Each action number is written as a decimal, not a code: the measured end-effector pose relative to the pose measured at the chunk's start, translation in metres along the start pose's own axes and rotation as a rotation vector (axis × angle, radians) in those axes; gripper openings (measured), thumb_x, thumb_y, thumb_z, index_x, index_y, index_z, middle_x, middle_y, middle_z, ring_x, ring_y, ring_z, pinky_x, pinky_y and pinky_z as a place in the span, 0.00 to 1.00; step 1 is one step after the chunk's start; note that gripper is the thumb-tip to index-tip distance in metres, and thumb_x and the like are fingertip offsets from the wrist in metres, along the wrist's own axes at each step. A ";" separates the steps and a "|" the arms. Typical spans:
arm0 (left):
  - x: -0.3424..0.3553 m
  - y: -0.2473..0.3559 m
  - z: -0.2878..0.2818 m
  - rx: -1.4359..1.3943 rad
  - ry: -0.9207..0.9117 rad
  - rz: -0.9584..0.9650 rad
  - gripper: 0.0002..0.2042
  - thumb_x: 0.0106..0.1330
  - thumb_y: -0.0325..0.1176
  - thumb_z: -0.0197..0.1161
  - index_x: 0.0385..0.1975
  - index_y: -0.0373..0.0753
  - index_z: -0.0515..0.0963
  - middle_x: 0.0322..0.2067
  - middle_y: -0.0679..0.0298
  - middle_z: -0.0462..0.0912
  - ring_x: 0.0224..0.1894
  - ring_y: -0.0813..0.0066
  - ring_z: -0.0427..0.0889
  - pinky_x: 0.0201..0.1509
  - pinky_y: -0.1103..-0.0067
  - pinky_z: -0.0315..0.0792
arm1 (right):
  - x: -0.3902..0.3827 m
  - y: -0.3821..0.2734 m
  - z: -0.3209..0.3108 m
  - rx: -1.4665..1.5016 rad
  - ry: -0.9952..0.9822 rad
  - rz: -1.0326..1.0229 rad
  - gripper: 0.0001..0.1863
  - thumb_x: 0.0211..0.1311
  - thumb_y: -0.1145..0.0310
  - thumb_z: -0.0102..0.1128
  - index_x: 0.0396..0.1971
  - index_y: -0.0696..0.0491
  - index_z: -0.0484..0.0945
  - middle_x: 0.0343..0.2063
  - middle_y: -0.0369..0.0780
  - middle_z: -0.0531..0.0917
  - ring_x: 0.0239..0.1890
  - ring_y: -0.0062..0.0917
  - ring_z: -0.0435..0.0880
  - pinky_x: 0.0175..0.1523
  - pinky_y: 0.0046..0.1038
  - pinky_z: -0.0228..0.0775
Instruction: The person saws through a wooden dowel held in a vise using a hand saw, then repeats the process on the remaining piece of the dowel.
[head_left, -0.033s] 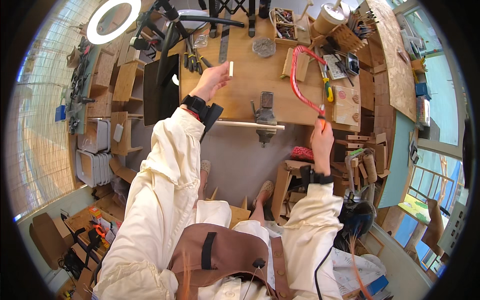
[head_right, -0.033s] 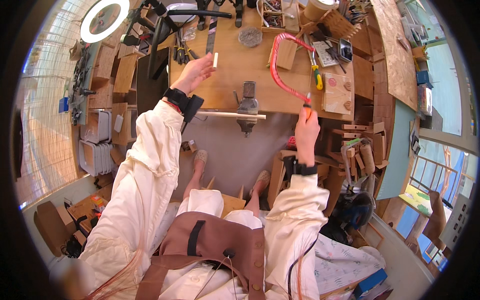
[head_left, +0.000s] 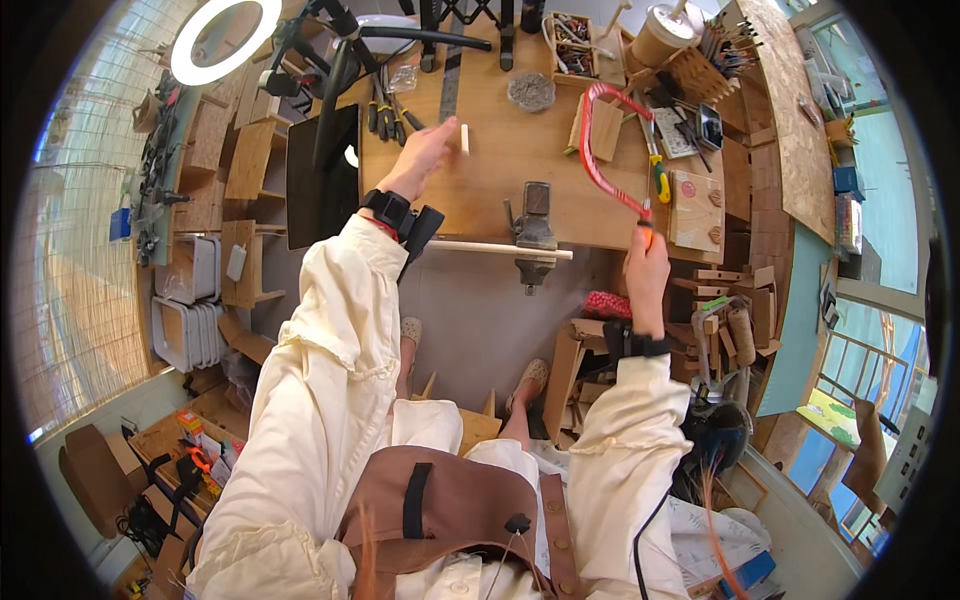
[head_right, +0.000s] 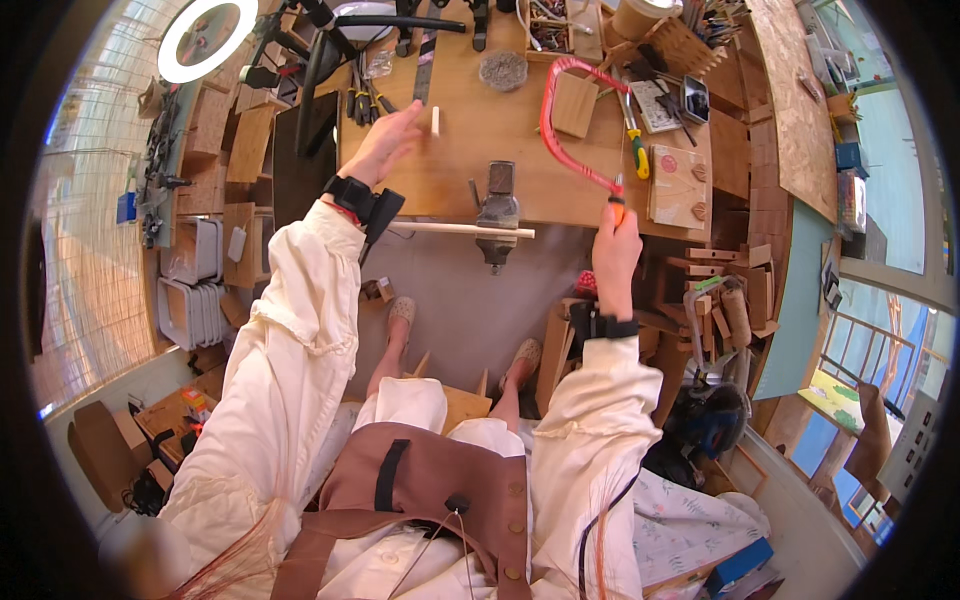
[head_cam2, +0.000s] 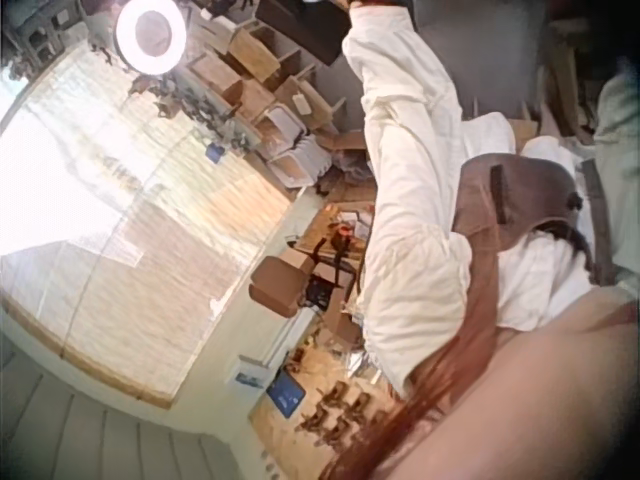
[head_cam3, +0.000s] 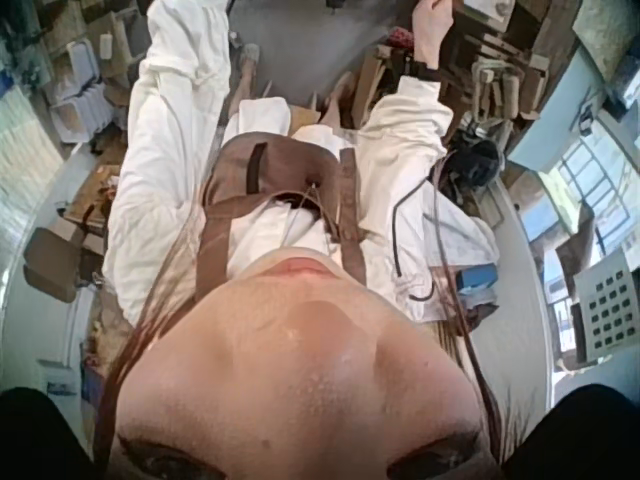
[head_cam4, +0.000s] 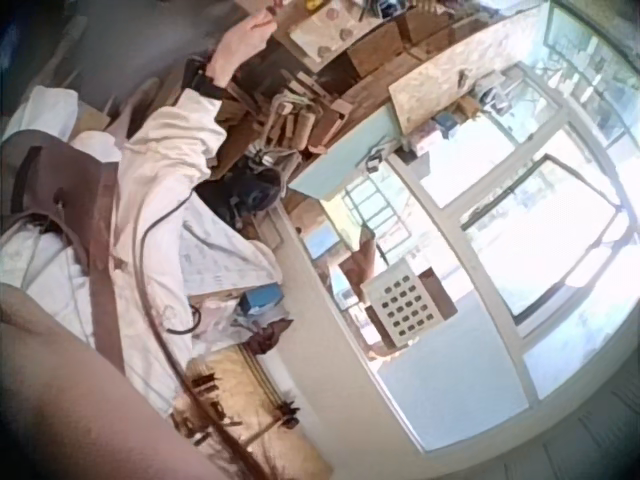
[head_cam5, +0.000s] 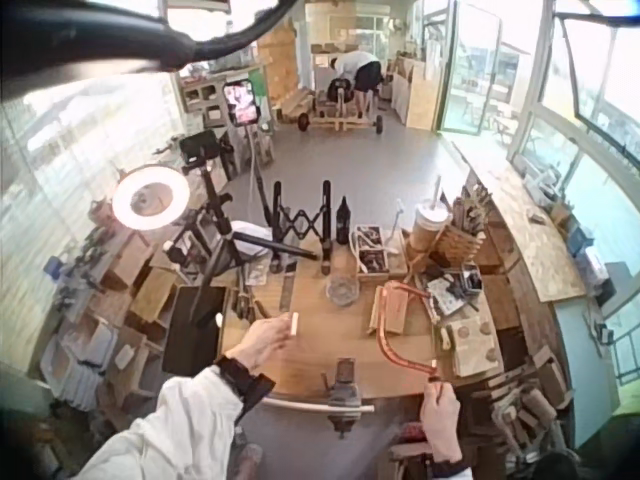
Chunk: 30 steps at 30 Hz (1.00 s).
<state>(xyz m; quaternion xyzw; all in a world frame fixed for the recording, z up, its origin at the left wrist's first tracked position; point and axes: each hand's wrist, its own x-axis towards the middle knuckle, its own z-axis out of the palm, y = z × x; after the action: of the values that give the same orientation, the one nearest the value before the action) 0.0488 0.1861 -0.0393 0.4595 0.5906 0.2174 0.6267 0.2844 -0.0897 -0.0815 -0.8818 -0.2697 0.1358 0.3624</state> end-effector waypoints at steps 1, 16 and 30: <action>-0.003 -0.001 -0.006 -0.003 0.003 -0.014 0.14 0.70 0.41 0.58 0.42 0.38 0.81 0.37 0.67 0.84 0.34 0.81 0.80 0.37 0.82 0.70 | 0.014 -0.001 0.009 -0.009 -0.011 0.003 0.18 0.71 0.56 0.51 0.32 0.58 0.73 0.15 0.38 0.76 0.15 0.23 0.76 0.22 0.27 0.66; -0.130 -0.035 -0.052 1.122 -0.224 0.901 0.13 0.60 0.38 0.65 0.44 0.44 0.81 0.22 0.64 0.76 0.29 0.65 0.77 0.38 0.71 0.69 | -0.005 -0.019 0.003 0.357 0.024 -0.034 0.15 0.71 0.60 0.51 0.42 0.59 0.75 0.39 0.42 0.78 0.42 0.31 0.75 0.52 0.30 0.67; -0.122 -0.038 -0.048 1.049 -0.179 1.091 0.08 0.63 0.39 0.63 0.37 0.43 0.82 0.20 0.64 0.75 0.24 0.64 0.76 0.29 0.70 0.68 | -0.117 -0.094 0.034 -0.046 -0.560 0.045 0.32 0.63 0.37 0.51 0.41 0.55 0.80 0.34 0.41 0.83 0.39 0.35 0.77 0.46 0.35 0.66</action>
<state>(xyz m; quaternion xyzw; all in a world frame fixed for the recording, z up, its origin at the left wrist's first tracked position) -0.0316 0.0835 0.0005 0.9397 0.2525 0.1493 0.1757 0.1387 -0.0824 -0.0333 -0.8236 -0.3426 0.3762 0.2505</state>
